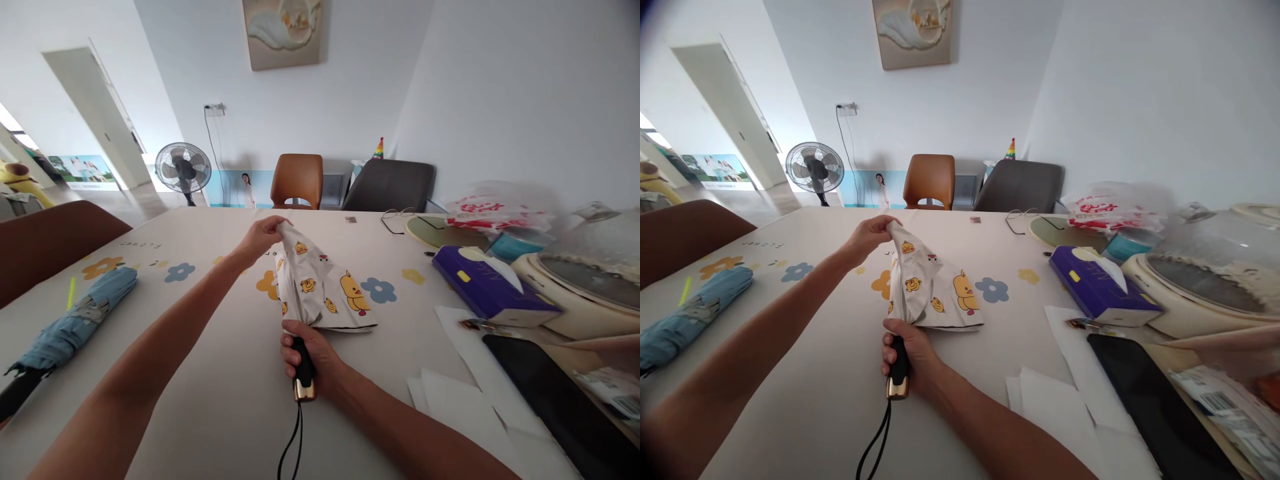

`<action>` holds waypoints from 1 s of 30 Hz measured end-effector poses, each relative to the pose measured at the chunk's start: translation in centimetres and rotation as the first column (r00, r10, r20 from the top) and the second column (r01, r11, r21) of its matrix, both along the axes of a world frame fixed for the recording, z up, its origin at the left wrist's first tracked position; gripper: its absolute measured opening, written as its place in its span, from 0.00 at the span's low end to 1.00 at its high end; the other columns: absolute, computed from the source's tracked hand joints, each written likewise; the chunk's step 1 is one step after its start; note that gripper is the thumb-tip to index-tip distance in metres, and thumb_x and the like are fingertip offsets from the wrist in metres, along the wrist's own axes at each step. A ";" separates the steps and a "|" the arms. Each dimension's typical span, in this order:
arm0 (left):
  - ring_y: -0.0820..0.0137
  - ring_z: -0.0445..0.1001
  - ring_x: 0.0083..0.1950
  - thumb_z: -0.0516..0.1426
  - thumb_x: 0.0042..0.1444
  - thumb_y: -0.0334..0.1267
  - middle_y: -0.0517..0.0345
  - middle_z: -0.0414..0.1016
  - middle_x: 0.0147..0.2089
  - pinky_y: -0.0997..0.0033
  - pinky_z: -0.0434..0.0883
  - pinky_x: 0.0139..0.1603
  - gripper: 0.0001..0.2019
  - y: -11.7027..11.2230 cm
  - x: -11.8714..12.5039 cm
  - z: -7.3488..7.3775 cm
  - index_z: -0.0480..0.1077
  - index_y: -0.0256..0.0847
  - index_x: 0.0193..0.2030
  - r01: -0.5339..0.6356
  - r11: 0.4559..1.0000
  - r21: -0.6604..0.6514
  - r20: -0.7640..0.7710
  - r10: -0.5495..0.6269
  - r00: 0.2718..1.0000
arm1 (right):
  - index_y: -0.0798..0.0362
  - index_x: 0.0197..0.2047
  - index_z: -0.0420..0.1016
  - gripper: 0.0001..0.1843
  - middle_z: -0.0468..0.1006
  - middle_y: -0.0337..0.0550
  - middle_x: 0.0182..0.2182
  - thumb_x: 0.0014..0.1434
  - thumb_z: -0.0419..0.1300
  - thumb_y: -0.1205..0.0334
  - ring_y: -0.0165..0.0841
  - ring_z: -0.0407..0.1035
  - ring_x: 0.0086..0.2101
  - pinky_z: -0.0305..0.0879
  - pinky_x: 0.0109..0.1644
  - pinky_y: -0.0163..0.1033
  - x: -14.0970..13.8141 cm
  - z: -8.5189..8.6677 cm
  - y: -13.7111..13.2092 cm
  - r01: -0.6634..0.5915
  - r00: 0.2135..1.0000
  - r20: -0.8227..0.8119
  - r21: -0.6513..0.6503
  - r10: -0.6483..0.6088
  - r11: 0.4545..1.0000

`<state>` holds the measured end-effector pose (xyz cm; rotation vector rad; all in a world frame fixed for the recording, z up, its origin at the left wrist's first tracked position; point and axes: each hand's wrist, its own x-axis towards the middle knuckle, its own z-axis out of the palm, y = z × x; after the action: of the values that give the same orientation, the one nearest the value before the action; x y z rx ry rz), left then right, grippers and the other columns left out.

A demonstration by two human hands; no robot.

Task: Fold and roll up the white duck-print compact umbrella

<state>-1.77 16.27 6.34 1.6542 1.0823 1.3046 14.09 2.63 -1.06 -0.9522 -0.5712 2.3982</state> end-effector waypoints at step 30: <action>0.70 0.68 0.39 0.52 0.53 0.43 0.60 0.73 0.37 0.73 0.64 0.41 0.11 -6.4 -1.6 0.6 0.71 0.41 0.36 -0.047 0.997 0.055 -0.496 0.068 0.865 | 0.53 0.25 0.59 0.14 0.60 0.28 0.17 0.48 0.62 0.57 0.19 0.50 0.13 0.54 0.14 0.28 -0.1 0.0 -0.1 0.104 0.989 -0.105 0.025 -0.101 0.994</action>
<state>-3.40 9.90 6.96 2.0701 1.4186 0.9531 14.04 2.57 -1.10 -0.8192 -0.5065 2.3253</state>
